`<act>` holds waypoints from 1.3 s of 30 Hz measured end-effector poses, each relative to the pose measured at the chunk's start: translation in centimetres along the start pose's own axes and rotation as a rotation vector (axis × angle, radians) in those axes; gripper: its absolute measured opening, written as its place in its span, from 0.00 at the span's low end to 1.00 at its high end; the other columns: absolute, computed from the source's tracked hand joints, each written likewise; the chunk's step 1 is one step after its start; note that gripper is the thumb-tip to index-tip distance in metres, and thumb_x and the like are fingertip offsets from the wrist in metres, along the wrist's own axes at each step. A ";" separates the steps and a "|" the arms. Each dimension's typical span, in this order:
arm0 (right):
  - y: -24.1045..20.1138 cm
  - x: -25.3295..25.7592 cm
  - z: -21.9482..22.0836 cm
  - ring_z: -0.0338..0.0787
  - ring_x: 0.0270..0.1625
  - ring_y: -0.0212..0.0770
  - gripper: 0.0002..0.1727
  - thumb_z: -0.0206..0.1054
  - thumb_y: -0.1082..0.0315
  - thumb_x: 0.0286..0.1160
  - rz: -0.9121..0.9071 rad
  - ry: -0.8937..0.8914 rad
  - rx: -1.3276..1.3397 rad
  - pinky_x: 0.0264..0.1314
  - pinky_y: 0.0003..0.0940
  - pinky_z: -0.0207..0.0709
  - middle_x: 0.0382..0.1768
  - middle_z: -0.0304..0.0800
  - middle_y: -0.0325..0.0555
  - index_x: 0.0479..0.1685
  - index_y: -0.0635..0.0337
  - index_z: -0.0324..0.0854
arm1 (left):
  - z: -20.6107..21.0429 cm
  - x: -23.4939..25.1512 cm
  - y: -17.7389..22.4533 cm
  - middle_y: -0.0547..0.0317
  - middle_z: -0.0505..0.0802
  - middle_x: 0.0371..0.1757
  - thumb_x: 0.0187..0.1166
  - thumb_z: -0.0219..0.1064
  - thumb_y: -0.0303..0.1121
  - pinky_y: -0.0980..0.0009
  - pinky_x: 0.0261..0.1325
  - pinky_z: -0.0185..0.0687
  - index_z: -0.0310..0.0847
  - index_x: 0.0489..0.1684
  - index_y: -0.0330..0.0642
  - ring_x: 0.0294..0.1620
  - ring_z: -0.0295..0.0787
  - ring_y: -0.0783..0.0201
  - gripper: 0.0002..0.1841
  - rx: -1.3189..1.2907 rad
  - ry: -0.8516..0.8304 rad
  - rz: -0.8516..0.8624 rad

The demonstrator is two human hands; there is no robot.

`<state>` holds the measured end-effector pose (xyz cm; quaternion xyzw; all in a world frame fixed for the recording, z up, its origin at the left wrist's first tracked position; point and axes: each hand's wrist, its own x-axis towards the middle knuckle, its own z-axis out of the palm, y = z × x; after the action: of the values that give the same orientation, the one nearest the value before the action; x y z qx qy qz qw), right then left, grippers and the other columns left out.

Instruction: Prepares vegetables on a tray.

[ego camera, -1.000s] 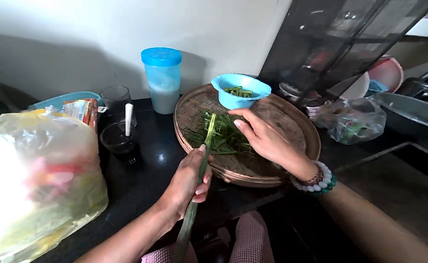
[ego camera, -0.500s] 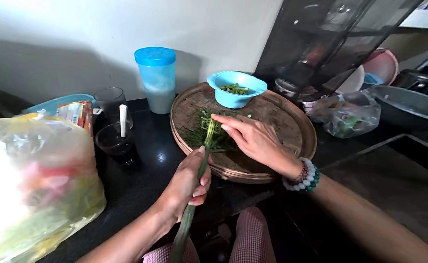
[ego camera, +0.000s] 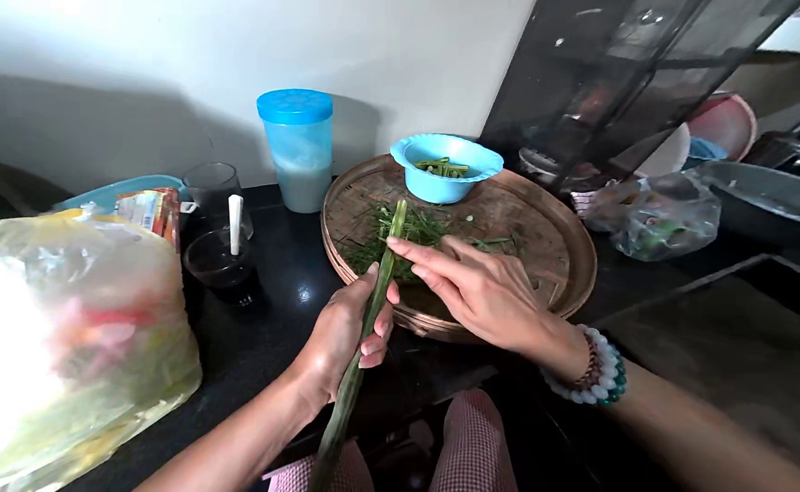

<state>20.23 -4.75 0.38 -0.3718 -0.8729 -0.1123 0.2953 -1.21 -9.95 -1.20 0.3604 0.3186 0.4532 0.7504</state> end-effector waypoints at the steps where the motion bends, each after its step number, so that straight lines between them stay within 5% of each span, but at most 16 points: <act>1: 0.0 -0.1 0.1 0.73 0.18 0.38 0.24 0.49 0.48 0.92 -0.015 -0.002 -0.045 0.14 0.36 0.61 0.29 0.76 0.38 0.83 0.15 0.72 | 0.0 0.0 -0.1 0.68 0.70 0.15 0.97 0.30 0.49 0.83 0.08 0.56 0.75 0.40 0.44 0.07 0.60 0.76 0.28 0.033 0.013 -0.004; 11: 1.5 1.0 0.6 0.78 0.20 0.42 0.23 0.50 0.49 0.91 0.073 -0.038 -0.109 0.15 0.40 0.65 0.30 0.81 0.40 0.80 0.15 0.74 | 0.1 -0.1 -0.3 0.67 0.70 0.17 0.97 0.31 0.49 0.83 0.09 0.57 0.74 0.44 0.44 0.08 0.60 0.76 0.26 0.142 0.059 -0.035; 15: 3.9 1.7 0.4 0.85 0.25 0.51 0.22 0.52 0.51 0.92 0.202 -0.028 -0.133 0.20 0.52 0.72 0.39 0.89 0.48 0.80 0.20 0.76 | 0.4 -0.6 -0.5 0.66 0.71 0.17 0.97 0.34 0.50 0.82 0.10 0.59 0.76 0.46 0.43 0.09 0.62 0.75 0.26 0.180 0.048 -0.054; 18: 5.4 2.2 -0.9 0.89 0.34 0.51 0.23 0.48 0.49 0.93 0.239 0.012 -0.074 0.29 0.56 0.78 0.40 0.90 0.47 0.80 0.30 0.78 | 0.7 -0.5 -0.3 0.63 0.77 0.24 0.97 0.41 0.47 0.81 0.14 0.68 0.77 0.52 0.41 0.13 0.68 0.73 0.22 0.172 0.092 0.007; 21: 6.3 2.1 -1.4 0.93 0.49 0.54 0.30 0.58 0.35 0.83 0.364 -0.363 0.018 0.52 0.65 0.83 0.45 0.95 0.49 0.68 0.45 0.87 | 0.8 -0.4 -0.3 0.59 0.83 0.31 0.96 0.47 0.44 0.80 0.14 0.73 0.74 0.56 0.41 0.14 0.73 0.73 0.17 0.154 0.148 0.001; 24: 6.3 2.2 -1.2 0.89 0.33 0.51 0.19 0.64 0.49 0.85 0.398 -0.323 0.072 0.36 0.58 0.82 0.29 0.88 0.49 0.42 0.56 0.88 | 0.9 -0.3 -0.3 0.59 0.83 0.31 0.96 0.48 0.44 0.81 0.13 0.71 0.73 0.56 0.42 0.13 0.71 0.73 0.15 0.143 0.153 -0.008; 28: 3.4 2.3 -3.0 0.74 0.18 0.37 0.12 0.70 0.56 0.82 0.424 -0.114 0.541 0.18 0.34 0.68 0.33 0.89 0.45 0.57 0.49 0.88 | 0.8 -0.2 -0.7 0.59 0.83 0.31 0.95 0.51 0.42 0.81 0.13 0.71 0.72 0.52 0.42 0.14 0.72 0.73 0.13 0.174 0.156 -0.001; 32: 2.9 3.9 -0.9 0.79 0.21 0.40 0.12 0.68 0.54 0.83 0.351 -0.088 0.454 0.20 0.39 0.72 0.27 0.86 0.43 0.50 0.52 0.88 | 0.6 -0.2 -1.0 0.57 0.83 0.32 0.93 0.56 0.39 0.80 0.15 0.70 0.71 0.52 0.43 0.15 0.73 0.72 0.09 0.250 0.137 0.054; 35: 5.0 6.0 -0.2 0.87 0.32 0.47 0.19 0.64 0.52 0.85 0.372 -0.019 0.265 0.39 0.53 0.81 0.30 0.87 0.49 0.46 0.62 0.85 | 0.4 -0.3 -1.1 0.57 0.83 0.32 0.91 0.60 0.36 0.81 0.15 0.70 0.70 0.53 0.43 0.16 0.74 0.72 0.08 0.267 0.139 0.099; 37: 5.1 5.1 -1.2 0.77 0.21 0.42 0.23 0.67 0.46 0.82 0.407 0.011 0.279 0.25 0.44 0.72 0.21 0.78 0.46 0.34 0.61 0.81 | 0.3 -0.3 -1.0 0.58 0.82 0.32 0.90 0.61 0.36 0.80 0.15 0.69 0.70 0.56 0.44 0.17 0.73 0.71 0.09 0.270 0.141 0.123; 39: 4.7 3.6 -2.3 0.80 0.22 0.46 0.18 0.67 0.52 0.85 0.374 -0.086 0.273 0.24 0.46 0.75 0.27 0.82 0.50 0.42 0.61 0.82 | 0.2 -0.3 -1.0 0.59 0.82 0.33 0.90 0.60 0.37 0.80 0.15 0.69 0.70 0.63 0.44 0.17 0.73 0.72 0.12 0.277 0.147 0.130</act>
<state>22.60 -0.31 4.22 -0.4882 -0.8076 0.0793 0.3212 -0.69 -10.59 -1.90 0.4463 0.4083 0.4777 0.6372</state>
